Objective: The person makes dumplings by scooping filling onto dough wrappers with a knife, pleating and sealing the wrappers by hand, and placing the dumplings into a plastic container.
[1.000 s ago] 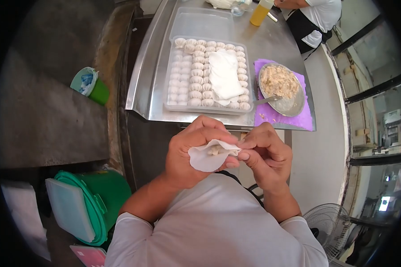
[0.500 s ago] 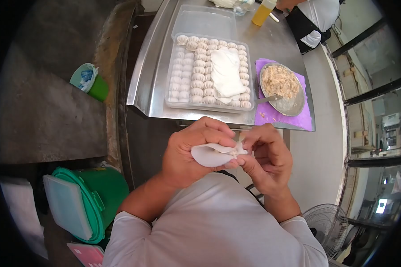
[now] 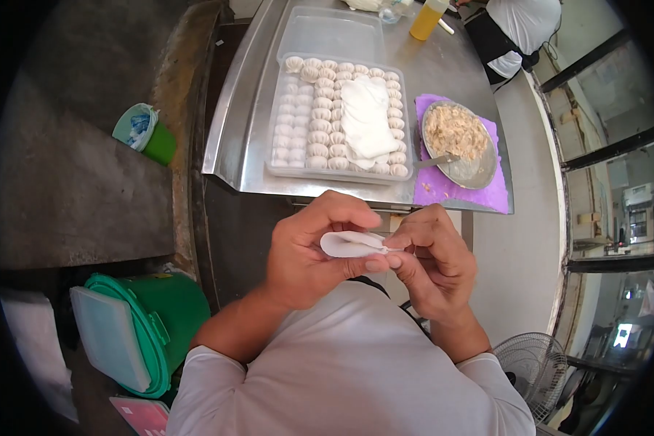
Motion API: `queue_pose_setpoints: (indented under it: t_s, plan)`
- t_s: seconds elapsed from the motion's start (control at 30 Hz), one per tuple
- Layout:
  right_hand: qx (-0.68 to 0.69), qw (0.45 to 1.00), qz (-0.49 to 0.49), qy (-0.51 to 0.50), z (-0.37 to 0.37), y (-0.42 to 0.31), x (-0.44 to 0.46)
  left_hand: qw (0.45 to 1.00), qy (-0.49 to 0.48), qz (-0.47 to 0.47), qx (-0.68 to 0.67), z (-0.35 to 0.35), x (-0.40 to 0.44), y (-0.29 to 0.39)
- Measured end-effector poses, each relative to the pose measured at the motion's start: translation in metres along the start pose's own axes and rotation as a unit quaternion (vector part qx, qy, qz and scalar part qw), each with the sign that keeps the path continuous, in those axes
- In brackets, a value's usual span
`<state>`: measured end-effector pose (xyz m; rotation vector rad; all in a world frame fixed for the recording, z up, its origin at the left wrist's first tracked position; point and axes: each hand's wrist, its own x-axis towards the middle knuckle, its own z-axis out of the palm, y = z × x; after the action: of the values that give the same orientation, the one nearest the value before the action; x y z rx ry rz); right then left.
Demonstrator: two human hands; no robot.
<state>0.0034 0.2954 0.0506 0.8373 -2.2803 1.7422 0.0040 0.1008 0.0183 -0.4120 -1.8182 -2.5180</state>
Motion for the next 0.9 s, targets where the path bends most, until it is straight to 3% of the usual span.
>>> queue_pose_setpoints:
  t_s: [0.1,0.23,0.33,0.43,0.53,0.63,0.73,0.83,0.9]
  plan:
    - [0.019,1.0,-0.003,0.009,0.002,0.005,0.0,0.998,-0.018,0.057,-0.004,-0.003,0.002,-0.011]
    - [0.057,0.997,0.013,0.056,0.003,0.003,0.002,0.998,-0.052,0.036,0.004,0.001,0.006,-0.008]
    - [0.011,0.999,0.025,0.017,-0.004,0.002,-0.002,0.998,-0.041,0.034,0.012,0.004,0.006,-0.009]
    - [0.012,1.0,0.005,0.016,-0.009,0.011,-0.004,0.994,-0.013,0.051,-0.095,0.012,0.006,-0.022]
    - [0.075,0.992,0.052,0.089,0.0,0.008,-0.001,0.996,-0.044,0.065,-0.049,0.006,0.011,-0.026]
    - [0.021,0.999,0.005,0.027,-0.016,0.017,-0.003,0.996,-0.055,0.064,-0.012,0.014,0.014,-0.027]
    - [0.023,0.999,0.022,0.019,-0.02,0.016,-0.002,0.995,0.007,0.094,-0.037,0.022,0.016,-0.029]
    - [0.101,0.991,0.054,0.072,-0.021,0.02,-0.003,0.996,-0.037,0.081,0.012,0.022,0.02,-0.037]
    - [0.066,0.996,0.029,0.051,-0.035,0.025,-0.004,0.993,-0.067,0.085,0.047,0.028,0.023,-0.04]
